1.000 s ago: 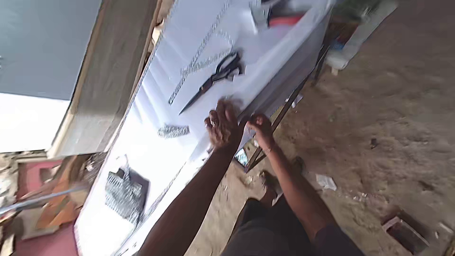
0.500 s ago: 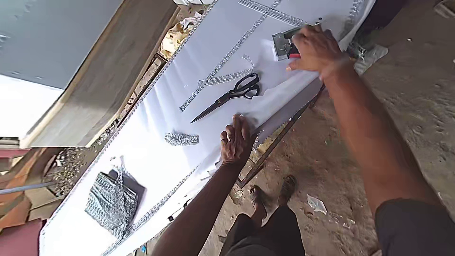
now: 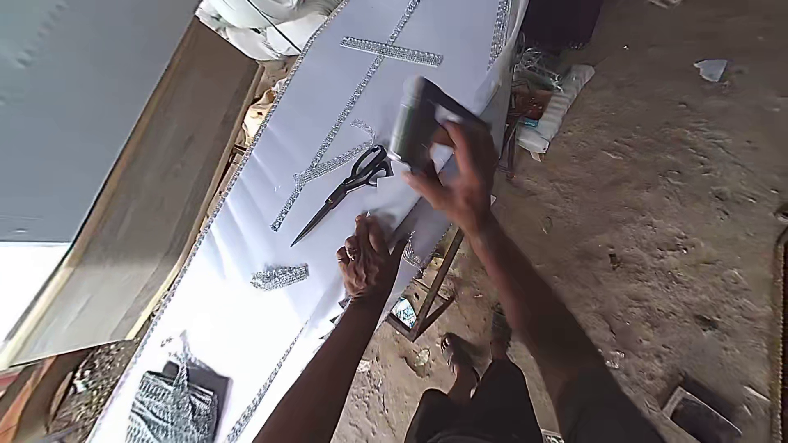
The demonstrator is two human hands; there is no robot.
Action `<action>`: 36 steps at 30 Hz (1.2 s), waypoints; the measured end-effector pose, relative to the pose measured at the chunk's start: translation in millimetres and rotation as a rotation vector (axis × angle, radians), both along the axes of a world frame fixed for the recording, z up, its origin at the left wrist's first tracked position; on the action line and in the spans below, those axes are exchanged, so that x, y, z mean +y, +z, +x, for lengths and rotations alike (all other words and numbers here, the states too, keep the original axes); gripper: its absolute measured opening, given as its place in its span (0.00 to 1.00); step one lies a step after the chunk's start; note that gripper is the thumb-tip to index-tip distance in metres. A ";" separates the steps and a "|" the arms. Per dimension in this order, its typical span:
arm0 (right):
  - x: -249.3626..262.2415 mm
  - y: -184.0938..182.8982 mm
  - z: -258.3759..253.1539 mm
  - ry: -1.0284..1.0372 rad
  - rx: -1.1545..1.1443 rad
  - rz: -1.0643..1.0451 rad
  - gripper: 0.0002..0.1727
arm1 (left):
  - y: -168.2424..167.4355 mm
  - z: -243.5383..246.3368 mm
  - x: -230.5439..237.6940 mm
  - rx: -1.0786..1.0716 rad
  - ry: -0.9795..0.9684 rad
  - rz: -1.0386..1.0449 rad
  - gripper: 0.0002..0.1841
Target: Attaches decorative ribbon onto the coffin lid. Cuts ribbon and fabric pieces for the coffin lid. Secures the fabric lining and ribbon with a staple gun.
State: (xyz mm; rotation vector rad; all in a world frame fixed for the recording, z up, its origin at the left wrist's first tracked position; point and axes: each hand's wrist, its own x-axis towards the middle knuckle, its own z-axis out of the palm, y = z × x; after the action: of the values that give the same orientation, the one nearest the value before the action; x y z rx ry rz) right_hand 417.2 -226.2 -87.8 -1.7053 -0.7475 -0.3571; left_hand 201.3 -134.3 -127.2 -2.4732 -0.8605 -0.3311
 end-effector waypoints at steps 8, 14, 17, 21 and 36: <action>-134.7 -137.7 -128.4 0.246 1.380 0.089 0.17 | 9.9 11.5 -4.5 0.069 0.065 -0.080 0.49; -149.1 -167.4 -146.4 0.638 1.354 -0.030 0.27 | 16.6 19.6 -3.3 0.192 0.112 -0.112 0.48; -122.1 -166.8 -137.9 0.745 1.180 0.049 0.27 | 16.4 26.5 -2.2 0.210 0.107 -0.046 0.49; -88.1 -173.2 -126.9 0.812 0.904 -0.010 0.27 | 12.3 26.5 0.0 0.173 0.054 0.010 0.50; -33.5 -181.0 -108.9 0.839 0.587 -0.054 0.24 | 8.9 21.2 6.2 0.176 -0.031 0.080 0.49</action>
State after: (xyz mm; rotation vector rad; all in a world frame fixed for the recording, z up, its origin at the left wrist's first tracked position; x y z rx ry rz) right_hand 308.3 -259.7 -268.8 -1.2907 -0.9405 0.7162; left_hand 222.4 -128.1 -118.2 -2.4016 -0.7235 -0.1524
